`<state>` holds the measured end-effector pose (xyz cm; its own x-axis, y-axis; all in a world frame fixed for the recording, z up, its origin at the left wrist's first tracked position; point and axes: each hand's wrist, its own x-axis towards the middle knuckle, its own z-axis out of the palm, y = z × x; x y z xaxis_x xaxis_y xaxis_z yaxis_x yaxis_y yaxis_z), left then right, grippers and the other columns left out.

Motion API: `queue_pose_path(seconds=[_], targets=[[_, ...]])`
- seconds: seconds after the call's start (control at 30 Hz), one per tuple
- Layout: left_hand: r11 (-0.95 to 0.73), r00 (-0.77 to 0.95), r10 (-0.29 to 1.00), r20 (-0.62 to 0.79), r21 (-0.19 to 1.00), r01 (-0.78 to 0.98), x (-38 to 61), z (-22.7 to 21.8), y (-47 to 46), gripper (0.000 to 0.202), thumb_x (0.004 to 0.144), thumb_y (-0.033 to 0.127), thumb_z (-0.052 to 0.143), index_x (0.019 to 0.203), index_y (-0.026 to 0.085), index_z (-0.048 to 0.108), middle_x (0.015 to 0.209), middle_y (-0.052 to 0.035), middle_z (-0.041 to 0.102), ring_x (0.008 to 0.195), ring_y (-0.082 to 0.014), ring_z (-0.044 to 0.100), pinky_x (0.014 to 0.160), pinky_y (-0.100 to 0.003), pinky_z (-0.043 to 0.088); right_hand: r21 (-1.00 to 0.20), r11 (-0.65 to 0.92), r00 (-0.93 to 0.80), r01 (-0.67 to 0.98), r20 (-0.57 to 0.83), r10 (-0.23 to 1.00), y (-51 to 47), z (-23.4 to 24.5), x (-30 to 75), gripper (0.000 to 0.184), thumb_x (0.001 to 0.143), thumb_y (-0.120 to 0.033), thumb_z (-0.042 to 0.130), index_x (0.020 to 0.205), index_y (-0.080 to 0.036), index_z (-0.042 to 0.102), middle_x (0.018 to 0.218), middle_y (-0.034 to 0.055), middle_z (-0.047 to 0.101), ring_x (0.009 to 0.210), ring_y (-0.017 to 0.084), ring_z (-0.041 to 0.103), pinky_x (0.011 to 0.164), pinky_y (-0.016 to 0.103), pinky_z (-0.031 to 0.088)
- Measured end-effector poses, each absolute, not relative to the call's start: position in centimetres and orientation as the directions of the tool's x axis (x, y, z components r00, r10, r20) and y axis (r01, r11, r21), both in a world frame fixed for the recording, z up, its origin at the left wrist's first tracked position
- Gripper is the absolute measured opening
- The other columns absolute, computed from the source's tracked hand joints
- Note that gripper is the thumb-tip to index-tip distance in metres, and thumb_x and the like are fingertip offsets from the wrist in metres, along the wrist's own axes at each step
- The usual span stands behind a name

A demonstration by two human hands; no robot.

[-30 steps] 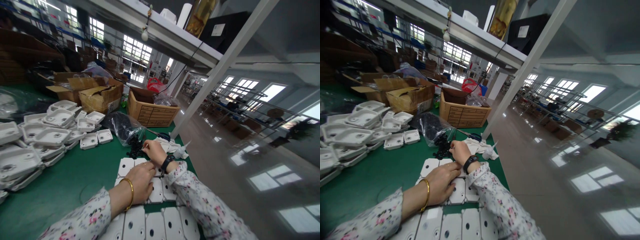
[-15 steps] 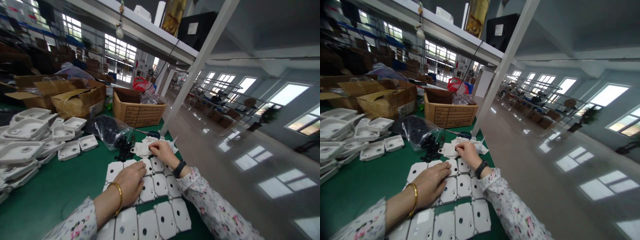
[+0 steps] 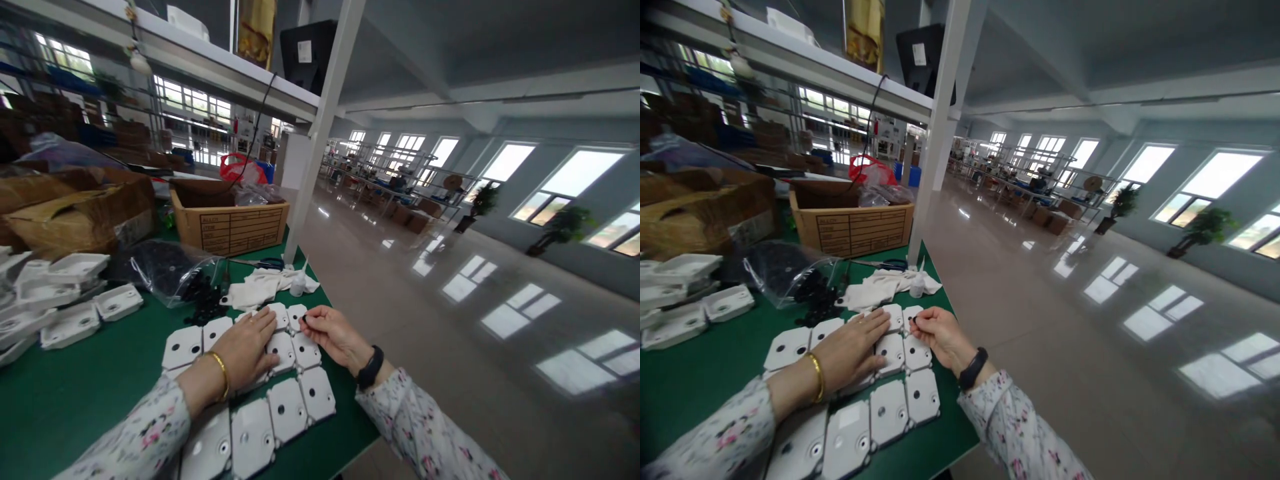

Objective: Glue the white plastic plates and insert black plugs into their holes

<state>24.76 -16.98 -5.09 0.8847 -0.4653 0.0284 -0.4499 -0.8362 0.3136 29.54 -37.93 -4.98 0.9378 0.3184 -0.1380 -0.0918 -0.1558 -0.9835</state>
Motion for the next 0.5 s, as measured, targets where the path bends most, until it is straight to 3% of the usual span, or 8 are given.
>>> queue_pose_path(seconds=[0.17,0.33,0.47,0.5], targets=[[-0.842,0.894,-0.448,0.019,0.327,-0.429,24.4,-5.1,-17.4,0.06,0.079,0.037,0.057,0.13,0.009,0.045,0.141,-0.0172,0.039,0.131,-0.0306,0.035,0.111,-0.046,0.028,-0.88,-0.442,0.948,0.175,0.029,0.316,-37.5,-5.3,30.6,0.009,0.074,-0.018,0.061,0.072,-0.017,0.052,0.072,0.0018,0.057,0.068,0.015,0.054,0.067,0.028,0.043],[-0.833,0.895,-0.445,0.028,0.353,-0.425,23.6,-5.1,-16.9,0.059,0.077,0.035,0.058,0.128,0.009,0.048,0.139,-0.0159,0.042,0.129,-0.0309,0.037,0.11,-0.043,0.03,-0.615,-0.63,0.849,0.474,0.128,0.513,-35.4,-5.5,30.8,0.016,0.076,-0.006,0.06,0.067,-0.017,0.054,0.079,0.0016,0.055,0.085,0.017,0.05,0.083,0.029,0.035],[-0.843,0.903,-0.425,0.058,0.339,-0.419,23.9,-6.1,-16.9,0.062,0.075,0.04,0.061,0.129,0.013,0.048,0.138,-0.0126,0.044,0.126,-0.0298,0.041,0.109,-0.04,0.034,-0.433,-0.662,0.774,0.612,0.154,0.614,-34.2,-6.0,30.5,0.02,0.077,0.0,0.052,0.065,-0.016,0.052,0.076,0.0044,0.055,0.079,0.018,0.05,0.073,0.028,0.036],[-0.823,0.901,-0.428,0.074,0.381,-0.423,24.3,-6.5,-17.0,0.066,0.074,0.043,0.063,0.13,0.013,0.046,0.139,-0.0136,0.042,0.126,-0.0315,0.04,0.109,-0.042,0.034,-0.402,-0.653,0.752,0.642,0.164,0.638,-34.2,-6.3,30.6,0.021,0.075,0.002,0.05,0.063,-0.015,0.052,0.072,0.0043,0.055,0.073,0.018,0.05,0.068,0.027,0.035]])
